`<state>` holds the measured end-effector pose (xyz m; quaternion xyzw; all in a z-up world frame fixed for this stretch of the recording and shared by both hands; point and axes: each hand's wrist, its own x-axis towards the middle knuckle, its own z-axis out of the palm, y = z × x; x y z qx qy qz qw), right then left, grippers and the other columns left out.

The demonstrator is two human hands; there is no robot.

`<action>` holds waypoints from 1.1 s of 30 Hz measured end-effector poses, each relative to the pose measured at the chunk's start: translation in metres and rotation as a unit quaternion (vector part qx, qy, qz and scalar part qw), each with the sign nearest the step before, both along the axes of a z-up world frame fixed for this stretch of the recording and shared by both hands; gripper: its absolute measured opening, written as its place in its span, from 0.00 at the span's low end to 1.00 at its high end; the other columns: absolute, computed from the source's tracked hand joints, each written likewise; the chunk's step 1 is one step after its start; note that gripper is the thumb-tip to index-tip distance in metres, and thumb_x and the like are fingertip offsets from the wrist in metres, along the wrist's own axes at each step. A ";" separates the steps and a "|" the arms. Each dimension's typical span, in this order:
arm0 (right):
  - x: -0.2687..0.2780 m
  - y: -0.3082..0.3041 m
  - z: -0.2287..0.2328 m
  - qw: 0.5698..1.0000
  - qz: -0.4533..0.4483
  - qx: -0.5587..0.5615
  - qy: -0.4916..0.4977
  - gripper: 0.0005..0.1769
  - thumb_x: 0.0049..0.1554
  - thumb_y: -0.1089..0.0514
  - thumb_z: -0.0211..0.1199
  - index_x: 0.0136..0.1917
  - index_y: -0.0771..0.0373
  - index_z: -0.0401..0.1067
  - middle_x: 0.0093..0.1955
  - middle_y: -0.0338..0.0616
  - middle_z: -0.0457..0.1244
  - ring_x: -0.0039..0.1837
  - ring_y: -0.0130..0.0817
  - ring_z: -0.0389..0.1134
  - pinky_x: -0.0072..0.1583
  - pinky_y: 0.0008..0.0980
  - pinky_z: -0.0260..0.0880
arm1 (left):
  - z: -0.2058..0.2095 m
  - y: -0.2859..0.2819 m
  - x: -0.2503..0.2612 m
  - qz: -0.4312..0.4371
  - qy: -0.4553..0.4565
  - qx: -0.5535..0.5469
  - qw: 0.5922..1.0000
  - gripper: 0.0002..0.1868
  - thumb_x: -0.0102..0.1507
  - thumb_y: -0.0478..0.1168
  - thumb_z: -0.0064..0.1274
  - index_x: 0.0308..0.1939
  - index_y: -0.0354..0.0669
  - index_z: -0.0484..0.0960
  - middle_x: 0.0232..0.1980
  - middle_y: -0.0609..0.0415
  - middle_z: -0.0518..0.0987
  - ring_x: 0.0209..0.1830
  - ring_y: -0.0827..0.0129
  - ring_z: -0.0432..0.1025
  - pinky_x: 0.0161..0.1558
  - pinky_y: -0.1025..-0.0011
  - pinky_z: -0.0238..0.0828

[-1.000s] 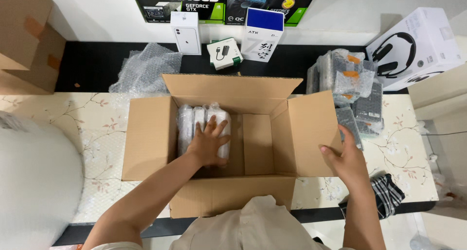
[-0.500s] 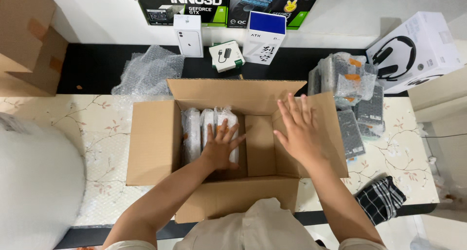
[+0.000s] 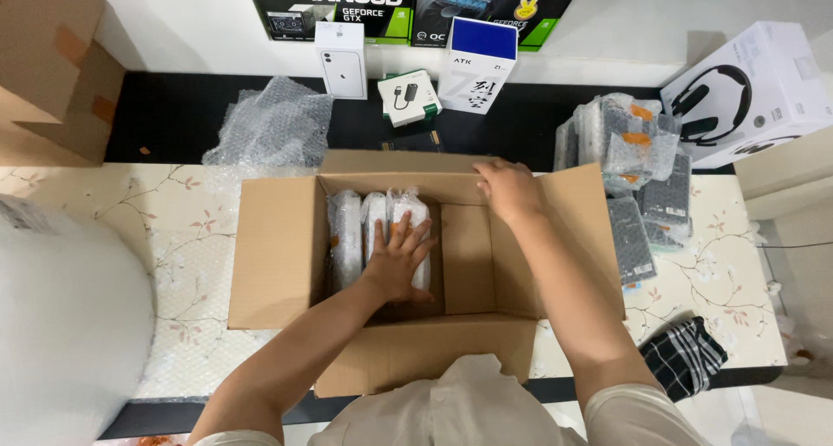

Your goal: The person places bubble-wrapped rectangular packages and a larger bubble-wrapped item into a cardboard box on a table.

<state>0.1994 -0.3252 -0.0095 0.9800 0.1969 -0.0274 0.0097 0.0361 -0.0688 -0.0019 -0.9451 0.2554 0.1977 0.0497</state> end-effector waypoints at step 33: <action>-0.037 -0.047 0.061 0.974 0.124 0.108 -0.153 0.33 0.60 0.45 0.67 0.77 0.49 0.68 0.79 0.47 0.59 0.81 0.54 0.54 0.75 0.69 0.44 | 0.021 0.004 0.011 0.029 0.004 0.032 0.999 0.63 0.50 0.93 0.32 0.84 0.80 0.36 0.89 0.56 0.30 0.86 0.35 0.30 0.73 0.25 0.40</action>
